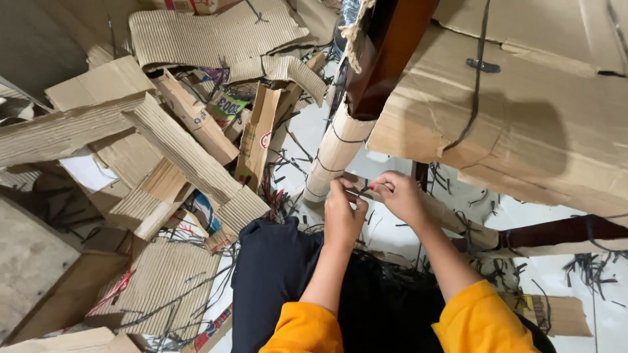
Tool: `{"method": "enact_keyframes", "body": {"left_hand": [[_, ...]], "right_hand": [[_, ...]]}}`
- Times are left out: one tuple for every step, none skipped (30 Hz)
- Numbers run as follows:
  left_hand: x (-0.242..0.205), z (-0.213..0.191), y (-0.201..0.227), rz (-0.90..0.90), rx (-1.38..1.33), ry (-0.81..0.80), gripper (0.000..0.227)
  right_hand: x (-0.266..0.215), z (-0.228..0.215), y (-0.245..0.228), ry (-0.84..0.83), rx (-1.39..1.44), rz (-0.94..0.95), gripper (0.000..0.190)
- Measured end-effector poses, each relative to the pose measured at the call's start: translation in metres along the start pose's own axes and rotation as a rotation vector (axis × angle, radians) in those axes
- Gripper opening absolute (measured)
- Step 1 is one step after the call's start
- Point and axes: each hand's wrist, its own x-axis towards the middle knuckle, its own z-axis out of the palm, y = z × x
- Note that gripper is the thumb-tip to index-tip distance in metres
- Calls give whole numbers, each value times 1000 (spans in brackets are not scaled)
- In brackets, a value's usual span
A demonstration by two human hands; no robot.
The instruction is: The person sits on the floor and secures a cardboard structure by tying black plastic straps around its legs. They pull the straps tight, tie knots by hand, and use scissors to trim excess strap length.
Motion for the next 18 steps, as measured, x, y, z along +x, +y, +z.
{"method": "enact_keyframes", "body": {"left_hand": [[-1, 5, -10, -3, 4, 1, 32], [-1, 10, -20, -57, 28, -25, 35], [-2, 15, -29, -111, 53, -50, 37], [1, 15, -33, -109, 56, -52, 37], [4, 16, -36, -147, 77, -82, 35], [7, 17, -39, -186, 96, -115, 33], [4, 16, -40, -184, 97, -119, 33], [4, 15, -41, -255, 75, -144, 32], [5, 14, -42, -326, 54, -168, 31], [3, 14, -42, -322, 55, -174, 31], [3, 14, -43, -358, 45, -188, 32], [-1, 16, -45, -401, 33, -205, 33], [-1, 20, -47, -404, 32, -214, 33], [-3, 25, -50, -405, 11, -265, 35], [-6, 32, -53, -406, -12, -315, 37], [-7, 37, -51, -409, -4, -335, 37], [-9, 44, -49, -429, -9, -383, 41], [-12, 50, -46, -453, -8, -434, 45]], "right_hand": [[6, 10, 11, -3, 3, 1, 5], [12, 19, 22, 89, -67, -48, 6], [18, 28, 32, 182, -137, -97, 7], [20, 33, 33, 185, -134, -95, 7], [22, 38, 33, 215, -174, -60, 5], [23, 41, 35, 246, -217, -24, 4], [17, 42, 34, 249, -216, -21, 4], [14, 43, 31, 372, -195, -102, 5], [11, 45, 29, 494, -173, -183, 8], [-3, 34, 23, 499, -174, -179, 8], [-17, 25, 17, 527, -127, -347, 8], [-34, 15, 13, 548, -82, -511, 15], [-52, 13, 11, 548, -86, -503, 15], [-74, 12, 10, 503, -33, -442, 12], [-96, 10, 9, 458, 21, -381, 11], [-112, 12, 19, 466, 18, -361, 11], [-128, 13, 30, 420, 69, -273, 11], [-147, 16, 39, 375, 125, -178, 11]]}}
